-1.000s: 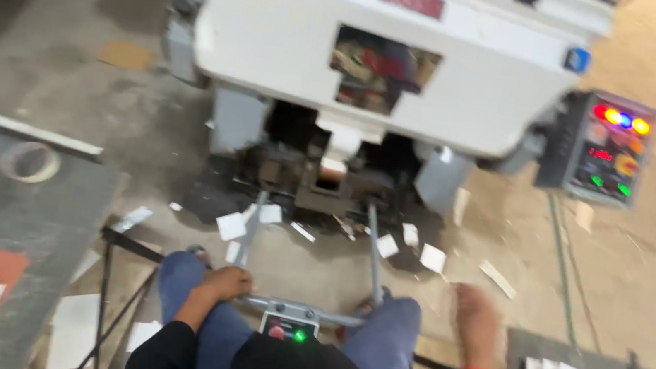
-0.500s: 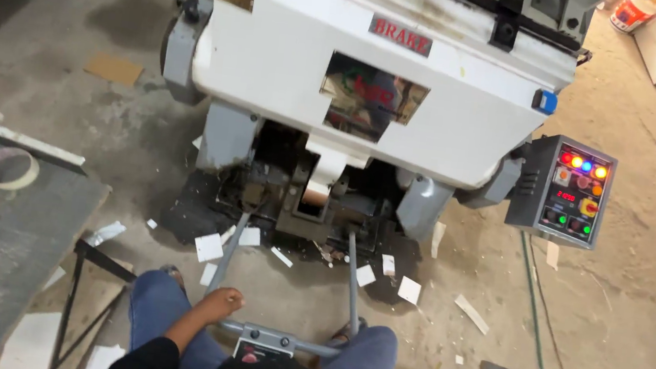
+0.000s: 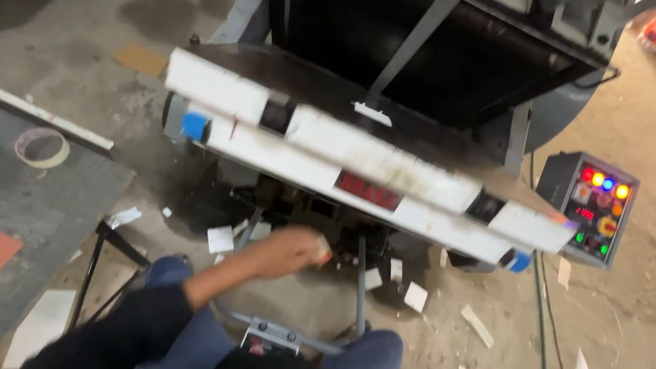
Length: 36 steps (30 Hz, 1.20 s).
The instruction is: Operating a small industrial press to process and sort paper cards.
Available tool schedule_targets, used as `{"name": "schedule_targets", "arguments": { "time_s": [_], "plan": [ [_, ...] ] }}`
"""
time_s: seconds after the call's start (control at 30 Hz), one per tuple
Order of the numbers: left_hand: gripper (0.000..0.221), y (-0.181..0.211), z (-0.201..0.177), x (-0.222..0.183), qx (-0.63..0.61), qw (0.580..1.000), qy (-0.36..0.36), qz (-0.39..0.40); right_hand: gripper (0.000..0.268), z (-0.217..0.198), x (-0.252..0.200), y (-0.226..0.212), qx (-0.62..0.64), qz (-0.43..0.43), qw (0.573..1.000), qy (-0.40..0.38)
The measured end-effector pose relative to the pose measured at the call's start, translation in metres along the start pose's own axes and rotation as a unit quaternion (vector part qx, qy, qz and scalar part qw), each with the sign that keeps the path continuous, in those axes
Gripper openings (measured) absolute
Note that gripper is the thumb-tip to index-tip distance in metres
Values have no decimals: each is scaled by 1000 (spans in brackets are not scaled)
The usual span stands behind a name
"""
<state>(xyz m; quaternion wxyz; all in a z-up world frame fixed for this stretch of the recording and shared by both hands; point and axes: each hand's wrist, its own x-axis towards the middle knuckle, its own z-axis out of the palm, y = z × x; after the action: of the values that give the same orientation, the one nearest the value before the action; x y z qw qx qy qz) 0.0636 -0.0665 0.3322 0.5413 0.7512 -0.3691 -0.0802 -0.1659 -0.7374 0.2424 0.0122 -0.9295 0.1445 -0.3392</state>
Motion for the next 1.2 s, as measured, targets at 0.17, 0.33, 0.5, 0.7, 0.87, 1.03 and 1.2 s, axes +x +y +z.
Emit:
{"name": "schedule_targets", "arguments": {
  "time_s": [0.17,0.33,0.5,0.7,0.87,1.03,1.2],
  "plan": [
    [35,5,-5,95,297,954,39,16,37,-1,102,-283,195,-86,977,-13],
    [77,-48,46,50,408,910,39,-67,43,101,75,-433,264,-158,941,-138],
    [85,-1,49,-91,384,909,-71,-144,43,143,47,-502,229,-241,916,-223],
    [44,-36,-37,-305,560,776,217,-194,43,185,103,-502,195,-299,909,-217],
    [28,-26,-94,-443,664,483,425,-380,38,170,232,-534,118,-346,861,-354],
    [38,-28,-115,-460,651,492,412,-405,50,110,329,-569,258,-255,867,-341],
    [34,-46,-116,-401,590,532,461,-396,29,37,252,-564,443,-183,878,-5]
  ]
}}
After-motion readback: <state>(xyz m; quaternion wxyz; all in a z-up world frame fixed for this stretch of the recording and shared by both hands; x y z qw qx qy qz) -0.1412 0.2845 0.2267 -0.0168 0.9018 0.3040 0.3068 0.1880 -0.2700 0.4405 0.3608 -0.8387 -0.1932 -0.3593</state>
